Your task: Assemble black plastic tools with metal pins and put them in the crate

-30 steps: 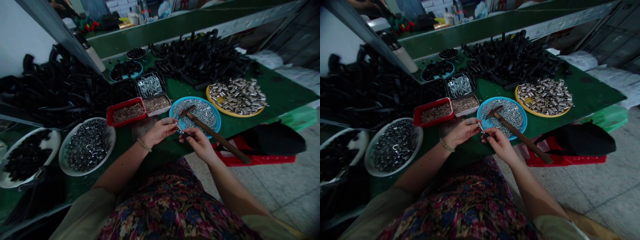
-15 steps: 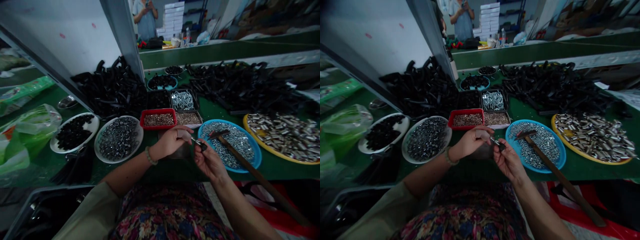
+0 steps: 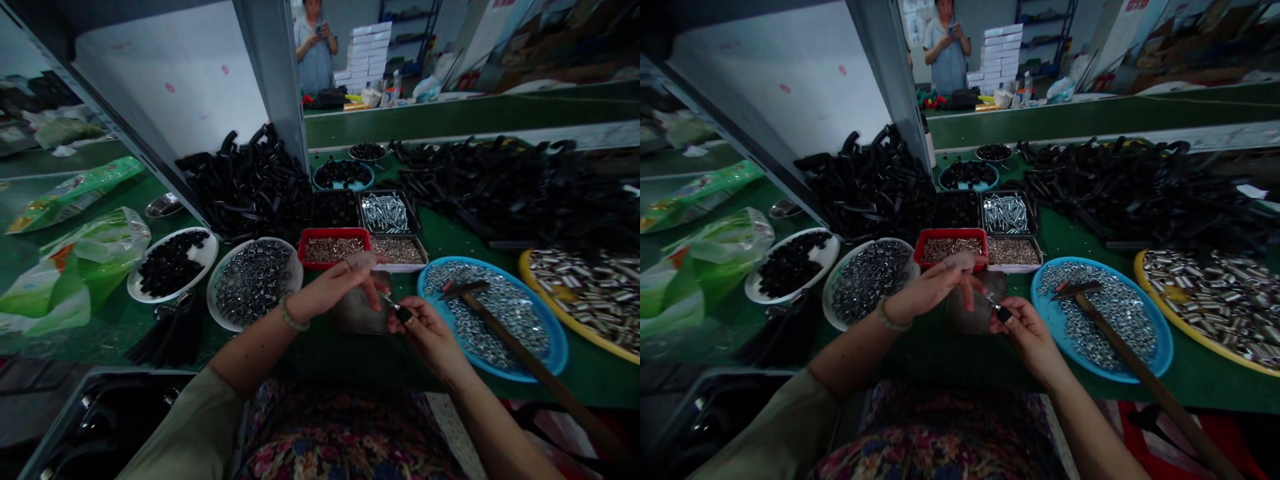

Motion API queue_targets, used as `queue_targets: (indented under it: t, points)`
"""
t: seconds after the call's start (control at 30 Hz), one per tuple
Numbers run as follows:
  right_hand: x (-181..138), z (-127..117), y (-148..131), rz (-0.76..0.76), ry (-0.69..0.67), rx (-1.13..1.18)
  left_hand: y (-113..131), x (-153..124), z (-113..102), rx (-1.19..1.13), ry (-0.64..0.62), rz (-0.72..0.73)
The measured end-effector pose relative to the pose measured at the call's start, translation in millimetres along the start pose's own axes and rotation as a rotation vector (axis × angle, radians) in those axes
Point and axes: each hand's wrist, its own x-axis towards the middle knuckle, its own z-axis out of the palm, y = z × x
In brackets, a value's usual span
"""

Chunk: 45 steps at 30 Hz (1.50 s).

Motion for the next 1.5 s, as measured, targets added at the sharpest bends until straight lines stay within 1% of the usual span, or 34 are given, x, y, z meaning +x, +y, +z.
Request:
queue_targets:
  t: [0.03,0.07,0.1,0.13,0.17,0.2,0.23,0.27,0.3,0.33,0.37,0.43,0.5,0.53,0.6,0.63,0.7,0.8,0.83,0.9,0.97,1.0,1.03,1.13,1.2,1.27,1.33,1.37,1.43,1.5]
  points:
    - [0,-1,2,0.001,0.009,-0.011,0,3,-17,0.033,0.034,-0.004]
    - [0,-2,3,0.000,0.022,-0.014,0,6,-40,0.129,0.127,-0.020]
    - [0,-2,4,-0.001,0.036,-0.009,2,9,-66,0.293,0.297,-0.042]
    - [1,-2,5,0.001,0.043,0.005,4,11,-95,0.505,0.514,-0.073]
    - [1,-2,5,0.004,0.046,0.026,7,11,-125,0.726,0.702,-0.123]
    - [1,-1,4,0.008,0.044,0.052,11,10,-154,0.907,0.848,-0.156]
    - [1,0,3,0.012,0.041,0.079,15,8,-179,0.951,0.917,-0.177]
    - [1,1,1,0.015,0.041,0.102,18,4,-200,0.979,0.955,-0.183]
    - [2,3,0,0.016,0.047,0.121,21,0,-216,0.991,0.978,-0.191]
    - [2,5,-2,0.016,0.058,0.136,23,-4,-227,0.978,0.983,-0.194]
    - [2,7,-3,0.016,0.072,0.146,25,-7,-234,0.967,0.987,-0.194]
    - [2,10,-6,0.016,0.095,0.154,27,-9,-237,0.926,1.000,-0.185]
    - [4,11,-7,0.009,0.096,0.135,25,-6,-229,0.850,1.016,-0.180]
    - [4,11,-7,-0.001,0.090,0.109,23,-4,-221,0.801,1.017,-0.192]
    - [4,10,-7,-0.031,0.065,0.011,16,-1,-195,0.695,0.985,-0.239]
    - [4,9,-7,-0.050,0.050,-0.065,11,-1,-178,0.624,0.938,-0.268]
    - [1,8,-7,-0.104,0.020,-0.294,0,-6,-137,0.450,0.797,-0.290]
    - [-7,9,-12,-0.225,-0.046,-0.713,-14,-19,-76,0.208,0.523,-0.288]
    - [-10,9,-13,-0.270,-0.077,-0.815,-18,-24,-60,0.174,0.425,-0.313]
    - [-15,11,-16,-0.334,-0.133,-0.925,-24,-30,-37,0.139,0.248,-0.382]
    - [-19,12,-17,-0.361,-0.150,-0.955,-27,-33,-20,0.085,0.152,-0.411]
    - [-21,13,-16,-0.363,-0.144,-0.959,-28,-33,-14,0.029,0.145,-0.413]
    - [-23,13,-16,-0.362,-0.132,-0.959,-29,-33,-7,-0.046,0.168,-0.416]
    - [-27,16,-12,-0.362,-0.086,-0.948,-33,-30,16,-0.269,0.298,-0.449]
    - [-29,17,-9,-0.371,-0.067,-0.936,-37,-28,32,-0.324,0.361,-0.444]
    - [-30,17,-7,-0.376,-0.057,-0.925,-42,-26,43,-0.318,0.364,-0.427]
    - [-31,15,-6,-0.373,-0.073,-0.926,-44,-25,50,-0.315,0.336,-0.437]
    - [-31,13,-7,-0.369,-0.102,-0.933,-44,-25,50,-0.314,0.307,-0.460]
    - [-31,8,-9,-0.366,-0.205,-0.940,-43,-25,48,-0.289,0.214,-0.519]
    - [-30,3,-12,-0.340,-0.300,-0.904,-40,-27,44,-0.224,0.109,-0.543]
